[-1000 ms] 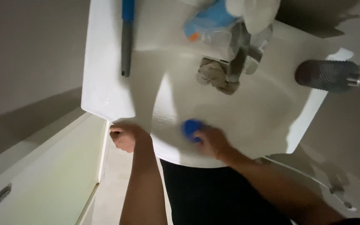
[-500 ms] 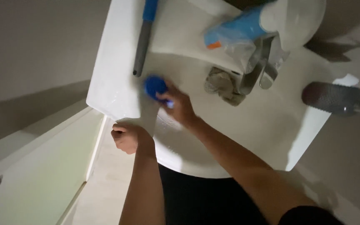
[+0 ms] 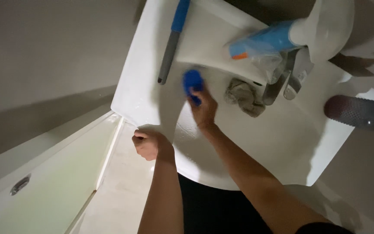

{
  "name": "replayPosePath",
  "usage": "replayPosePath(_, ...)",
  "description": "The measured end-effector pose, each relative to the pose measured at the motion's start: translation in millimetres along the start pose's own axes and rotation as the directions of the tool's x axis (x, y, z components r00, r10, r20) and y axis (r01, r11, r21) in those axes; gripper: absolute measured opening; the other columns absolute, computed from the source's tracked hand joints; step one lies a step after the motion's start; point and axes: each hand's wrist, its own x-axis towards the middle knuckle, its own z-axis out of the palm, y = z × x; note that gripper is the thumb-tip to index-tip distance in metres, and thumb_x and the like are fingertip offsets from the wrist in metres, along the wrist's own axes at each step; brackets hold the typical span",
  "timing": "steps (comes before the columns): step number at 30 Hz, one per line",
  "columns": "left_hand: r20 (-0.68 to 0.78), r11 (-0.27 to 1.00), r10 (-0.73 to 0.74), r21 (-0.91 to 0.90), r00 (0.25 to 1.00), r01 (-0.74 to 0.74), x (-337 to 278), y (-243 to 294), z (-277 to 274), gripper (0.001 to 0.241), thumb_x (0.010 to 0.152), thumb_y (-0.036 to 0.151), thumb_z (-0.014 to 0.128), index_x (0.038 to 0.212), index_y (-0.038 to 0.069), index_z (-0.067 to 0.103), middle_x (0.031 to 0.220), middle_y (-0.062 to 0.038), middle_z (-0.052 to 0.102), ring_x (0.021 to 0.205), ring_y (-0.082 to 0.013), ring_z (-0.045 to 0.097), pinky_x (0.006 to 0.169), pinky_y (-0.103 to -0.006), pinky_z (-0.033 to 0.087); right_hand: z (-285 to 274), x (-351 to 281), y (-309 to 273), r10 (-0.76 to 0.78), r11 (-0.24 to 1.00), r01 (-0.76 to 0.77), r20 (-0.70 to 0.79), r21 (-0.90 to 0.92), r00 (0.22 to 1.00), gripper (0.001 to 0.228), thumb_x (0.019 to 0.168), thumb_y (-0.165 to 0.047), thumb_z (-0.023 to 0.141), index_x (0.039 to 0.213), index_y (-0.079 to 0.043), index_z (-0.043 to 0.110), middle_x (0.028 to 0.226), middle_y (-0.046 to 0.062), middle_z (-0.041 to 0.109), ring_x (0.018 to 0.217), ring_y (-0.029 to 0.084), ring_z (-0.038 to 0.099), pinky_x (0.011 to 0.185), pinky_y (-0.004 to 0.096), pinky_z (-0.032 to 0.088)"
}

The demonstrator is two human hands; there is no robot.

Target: The person cleans a white bathroom sink using a blue sponge and a spray bottle. They scrub the basin, faucet, and surrounding areas, occasionally moving a cloth and a spray bottle to access different parts of the sink.

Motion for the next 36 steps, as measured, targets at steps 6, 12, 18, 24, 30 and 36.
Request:
replayPosePath(6, 0.001, 0.998, -0.015, 0.068, 1.000, 0.015, -4, 9, -5, 0.044, 0.100, 0.047, 0.046, 0.084, 0.018, 0.076, 0.073, -0.012, 0.073, 0.072, -0.0380, 0.074, 0.066, -0.0538, 0.060, -93, -59, -9, -0.080, 0.970, -0.071, 0.584, 0.231, 0.808, 0.026, 0.076, -0.017, 0.091, 0.099, -0.022, 0.079, 0.108, 0.007, 0.079, 0.105, 0.031, 0.076, 0.093, 0.042, 0.058)
replayPosePath(12, 0.008, 0.999, -0.014, 0.030, 1.000, 0.013, 1, 0, 1, 0.042, 0.095, 0.044, 0.046, 0.077, 0.016, 0.072, 0.068, -0.013, 0.071, 0.066, -0.0387, 0.072, 0.063, -0.0524, 0.057, -94, -55, 14, -0.020, 0.999, -0.021, 0.734, 0.047, 0.679, 0.028, 0.086, -0.027, 0.085, 0.113, -0.023, 0.082, 0.150, 0.012, 0.057, 0.133, 0.035, 0.057, 0.111, 0.045, 0.047)
replayPosePath(18, -0.017, 0.997, 0.029, 0.075, 0.999, -0.027, -1, 2, -1, 0.044, 0.095, 0.044, 0.043, 0.075, 0.018, 0.073, 0.065, -0.011, 0.069, 0.063, -0.0355, 0.071, 0.060, -0.0483, 0.056, -34, 15, -14, -0.186, 0.982, 0.181, 0.202, 0.046, 0.961, 0.023, 0.088, -0.018, 0.083, 0.110, -0.015, 0.080, 0.111, 0.012, 0.077, 0.120, 0.038, 0.067, 0.093, 0.043, 0.056)
replayPosePath(24, 0.048, 0.996, 0.047, 0.075, 0.998, -0.051, 9, -15, 9, 0.056, 0.102, 0.055, 0.036, 0.081, 0.016, 0.070, 0.073, -0.016, 0.071, 0.071, -0.0388, 0.073, 0.066, -0.0537, 0.058, -99, -47, -9, -0.175, 0.971, 0.084, 0.429, 0.223, 0.886, 0.037, 0.088, -0.029, 0.083, 0.123, -0.019, 0.075, 0.117, 0.011, 0.076, 0.110, 0.039, 0.072, 0.086, 0.049, 0.057)
replayPosePath(30, 0.100, 0.996, -0.004, 0.085, 0.995, -0.005, 9, -15, 6, 0.053, 0.103, 0.059, 0.037, 0.077, 0.020, 0.063, 0.070, -0.009, 0.069, 0.069, -0.0306, 0.072, 0.065, -0.0473, 0.058, -173, -38, 24, 0.245, 0.927, 0.016, 0.638, -0.375, 0.730, 0.020, 0.091, -0.029, 0.075, 0.111, -0.026, 0.080, 0.119, 0.007, 0.074, 0.115, 0.032, 0.069, 0.097, 0.046, 0.055)
replayPosePath(36, 0.063, 0.998, 0.069, -0.012, 0.996, -0.068, 2, -1, -7, 0.047, 0.106, 0.057, 0.045, 0.082, 0.023, 0.067, 0.073, -0.006, 0.070, 0.069, -0.0228, 0.071, 0.071, -0.0454, 0.058, -62, -42, 32, -0.130, 0.986, 0.167, 0.695, 0.014, 0.707, 0.035, 0.095, -0.025, 0.073, 0.130, -0.022, 0.072, 0.149, 0.019, 0.054, 0.136, 0.043, 0.053, 0.107, 0.054, 0.047)
